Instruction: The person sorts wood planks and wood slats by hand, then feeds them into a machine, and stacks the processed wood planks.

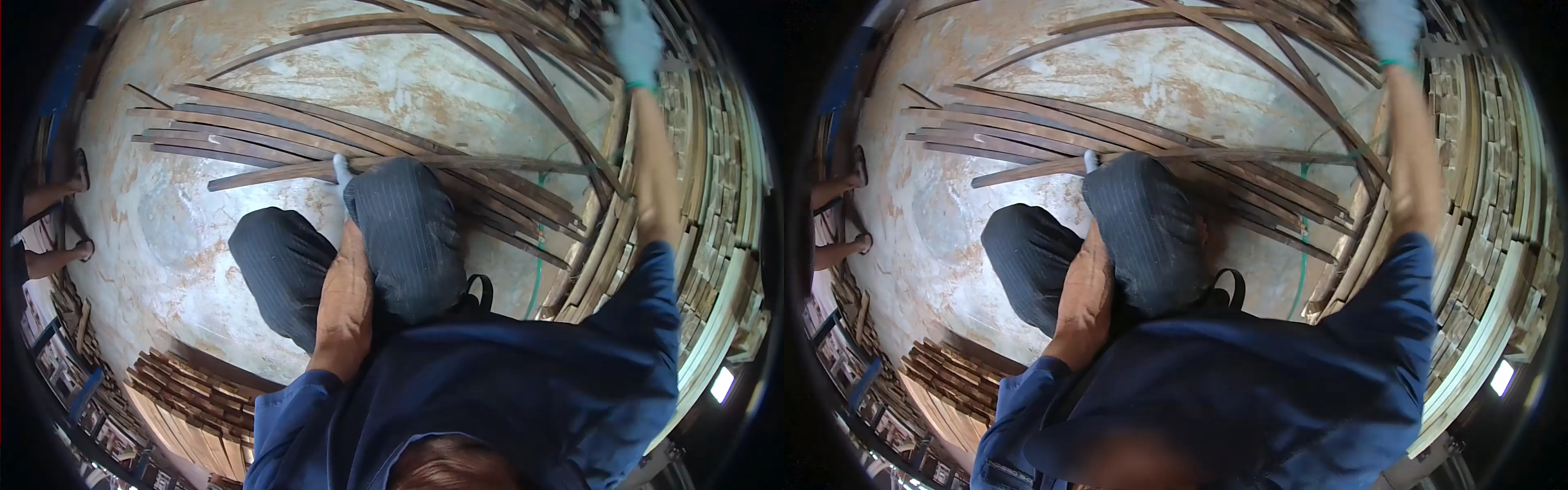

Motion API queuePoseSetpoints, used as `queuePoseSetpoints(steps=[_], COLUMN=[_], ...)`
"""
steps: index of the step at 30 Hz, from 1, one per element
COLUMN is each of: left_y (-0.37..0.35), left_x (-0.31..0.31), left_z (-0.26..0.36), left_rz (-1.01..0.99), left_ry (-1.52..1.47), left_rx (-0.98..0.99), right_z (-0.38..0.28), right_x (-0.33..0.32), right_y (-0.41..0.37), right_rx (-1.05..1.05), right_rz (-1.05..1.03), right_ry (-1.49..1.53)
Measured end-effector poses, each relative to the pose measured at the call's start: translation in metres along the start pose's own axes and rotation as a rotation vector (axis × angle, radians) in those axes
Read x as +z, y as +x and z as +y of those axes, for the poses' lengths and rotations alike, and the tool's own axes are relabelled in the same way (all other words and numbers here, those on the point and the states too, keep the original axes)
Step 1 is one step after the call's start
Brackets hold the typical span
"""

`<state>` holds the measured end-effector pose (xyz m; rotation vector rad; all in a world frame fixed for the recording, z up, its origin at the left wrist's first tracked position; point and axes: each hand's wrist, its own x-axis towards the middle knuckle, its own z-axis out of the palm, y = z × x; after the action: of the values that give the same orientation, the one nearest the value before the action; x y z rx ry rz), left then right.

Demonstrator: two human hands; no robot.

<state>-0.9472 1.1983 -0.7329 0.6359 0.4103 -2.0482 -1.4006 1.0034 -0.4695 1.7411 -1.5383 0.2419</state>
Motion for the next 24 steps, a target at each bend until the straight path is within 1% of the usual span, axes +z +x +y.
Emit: queuePoseSetpoints(steps=[1,3,4,5,7,9,10,12,15,18,21,23,24], left_y=[-0.016,-0.004,-0.007,-0.010,0.007,0.030,0.046,0.067,0.055,0.043,0.041,0.037,0.039], left_x=[0.033,0.006,0.020,0.033,0.036,0.015,-0.015,-0.043,-0.024,-0.013,-0.022,-0.037,-0.044], left_z=[-0.003,-0.007,-0.007,-0.007,-0.015,-0.008,-0.004,0.004,0.002,-0.001,0.008,0.009,0.011], left_rz=[0.054,-0.271,-0.053,0.171,0.565,0.868,0.973,0.774,0.652,0.533,0.472,0.241,0.210], left_ry=[0.055,-0.267,-0.179,-0.064,0.094,0.286,0.409,0.177,0.083,-0.007,-0.145,-0.282,-0.307], left_rx=[-0.017,-0.208,-0.101,-0.013,0.349,0.591,0.636,0.672,0.670,0.630,0.544,0.387,0.359], right_z=[-0.050,-0.168,-0.222,-0.258,-0.322,-0.374,-0.389,-0.397,-0.389,-0.392,-0.392,-0.392,-0.394], right_x=[0.011,-0.008,0.010,0.011,0.043,0.062,0.049,0.016,-0.005,-0.002,0.015,0.019,0.021], right_y=[-0.026,-0.075,-0.119,-0.139,-0.179,-0.209,-0.212,-0.200,-0.165,-0.164,-0.159,-0.157,-0.156], right_rx=[-0.003,-0.224,-0.440,-0.401,0.138,0.349,0.274,0.234,0.283,0.284,0.199,0.186,0.174], right_rz=[-0.136,-0.283,-0.408,-0.613,-0.808,-0.952,-0.990,-1.030,-1.324,-1.218,-1.346,-1.323,-1.316], right_ry=[0.237,0.352,0.047,0.633,1.273,1.414,1.286,1.026,0.932,0.895,0.847,0.836,0.832])
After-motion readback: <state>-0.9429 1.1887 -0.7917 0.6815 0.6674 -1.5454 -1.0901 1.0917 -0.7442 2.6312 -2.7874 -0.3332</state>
